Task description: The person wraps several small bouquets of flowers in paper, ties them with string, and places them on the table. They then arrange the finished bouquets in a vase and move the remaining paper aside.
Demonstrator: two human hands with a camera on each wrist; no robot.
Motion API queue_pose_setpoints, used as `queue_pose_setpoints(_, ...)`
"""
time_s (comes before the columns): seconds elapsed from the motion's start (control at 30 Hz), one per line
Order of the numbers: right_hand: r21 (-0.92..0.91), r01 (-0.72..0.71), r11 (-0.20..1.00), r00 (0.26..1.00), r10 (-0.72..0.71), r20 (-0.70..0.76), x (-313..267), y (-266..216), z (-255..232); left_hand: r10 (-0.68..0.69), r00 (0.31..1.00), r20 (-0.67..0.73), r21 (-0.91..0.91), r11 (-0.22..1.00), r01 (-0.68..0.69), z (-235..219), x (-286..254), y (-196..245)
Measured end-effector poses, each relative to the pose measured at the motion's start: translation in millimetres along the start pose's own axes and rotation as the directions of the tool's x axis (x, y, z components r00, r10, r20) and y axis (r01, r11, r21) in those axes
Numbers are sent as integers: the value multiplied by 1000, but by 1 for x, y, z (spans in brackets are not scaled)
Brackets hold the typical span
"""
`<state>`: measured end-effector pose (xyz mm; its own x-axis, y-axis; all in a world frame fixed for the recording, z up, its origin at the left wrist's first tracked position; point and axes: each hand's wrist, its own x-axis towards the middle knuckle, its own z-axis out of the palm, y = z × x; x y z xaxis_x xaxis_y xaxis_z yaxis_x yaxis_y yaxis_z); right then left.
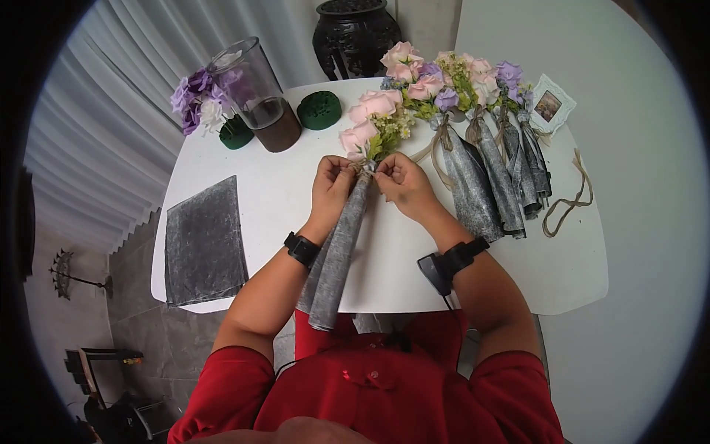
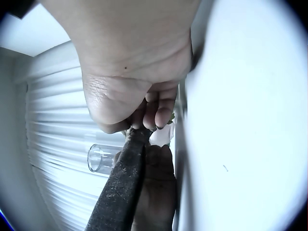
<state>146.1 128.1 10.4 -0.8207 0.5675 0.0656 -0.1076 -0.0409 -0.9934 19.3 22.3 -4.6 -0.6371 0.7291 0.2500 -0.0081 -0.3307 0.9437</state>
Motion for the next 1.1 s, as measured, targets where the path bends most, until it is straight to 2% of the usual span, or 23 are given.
queue_pose_setpoints(0.07, 61, 20, 998, 1000, -21, 16, 1, 2, 0, -3, 1000, -18, 17, 1000, 3, 0, -1, 0)
queue_pose_setpoints(0.13, 58, 46, 997, 999, -46, 8, 0, -1, 2, -17, 991, 135, 241, 970, -17, -1, -4, 2)
queue_pose_setpoints(0.17, 53, 71, 996, 997, -71, 3, -1, -3, 2, -31, 988, 152, 255, 967, -9, 0, -5, 3)
queue_pose_setpoints(0.2, 53, 71, 996, 997, -71, 0, -1, -2, 1, -32, 987, 154, 256, 967, -8, 0, -5, 2)
queue_pose_setpoints(0.27, -71, -9, 997, 1000, 8, -9, 1, -1, -1, -68, 989, 130, 227, 973, 37, 0, -3, 0)
queue_pose_setpoints(0.37, -109, -7, 994, 1000, 7, 1, 2, 3, -2, -45, 986, 160, 253, 967, 4, -2, -3, -2)
queue_pose_setpoints(0.5, -116, 48, 992, 998, -41, 56, 4, 9, -6, -34, 991, 131, 233, 972, 2, 2, -5, 6)
queue_pose_setpoints(0.57, -178, 32, 983, 998, -21, 63, 3, 6, -6, -150, 980, 128, 182, 975, 126, 3, -6, 16)
queue_pose_setpoints(0.6, -178, 31, 984, 998, -20, 65, 4, 6, -7, -150, 981, 125, 182, 975, 126, 3, -6, 17)
queue_pose_setpoints(0.67, -315, 76, 946, 995, -51, 89, 6, 6, -13, -123, 978, 167, 317, 946, 65, 1, -5, 19)
queue_pose_setpoints(0.7, -315, 77, 946, 994, -50, 92, 6, 6, -14, -122, 979, 164, 317, 946, 65, 1, -5, 20)
queue_pose_setpoints(0.77, -250, 42, 967, 995, -17, 102, 7, 6, -16, 0, 976, 217, 470, 876, -105, -1, -4, 22)
queue_pose_setpoints(0.8, -252, 42, 967, 994, -16, 104, 7, 5, -17, 1, 977, 214, 469, 877, -104, -2, -3, 20)
queue_pose_setpoints(0.87, -236, 6, 972, 992, 24, 124, 7, 3, -20, -43, 976, 215, 122, 992, 17, -4, -2, 15)
queue_pose_setpoints(0.9, -238, 7, 971, 991, 24, 128, 8, 5, -19, -41, 977, 211, 121, 993, 16, -5, -2, 16)
queue_pose_setpoints(0.93, -167, -21, 986, 990, 43, 132, 8, 8, -19, -94, 965, 243, -88, 989, 118, -7, -1, 18)
queue_pose_setpoints(0.97, -93, -48, 994, 989, 61, 134, 9, 10, -19, -137, 948, 289, -288, 932, 222, -8, 0, 20)
queue_pose_setpoints(1.0, -93, -47, 995, 990, 59, 131, 9, 9, -19, -136, 947, 292, -287, 932, 222, -8, 0, 20)
queue_pose_setpoints(1.07, 72, -37, 997, 990, 27, 137, 9, 8, -20, -162, 939, 303, -489, 819, 299, -9, -1, 19)
queue_pose_setpoints(1.1, 73, -36, 997, 990, 26, 135, 10, 8, -21, -50, 915, 399, -580, 760, 295, -14, 2, 19)
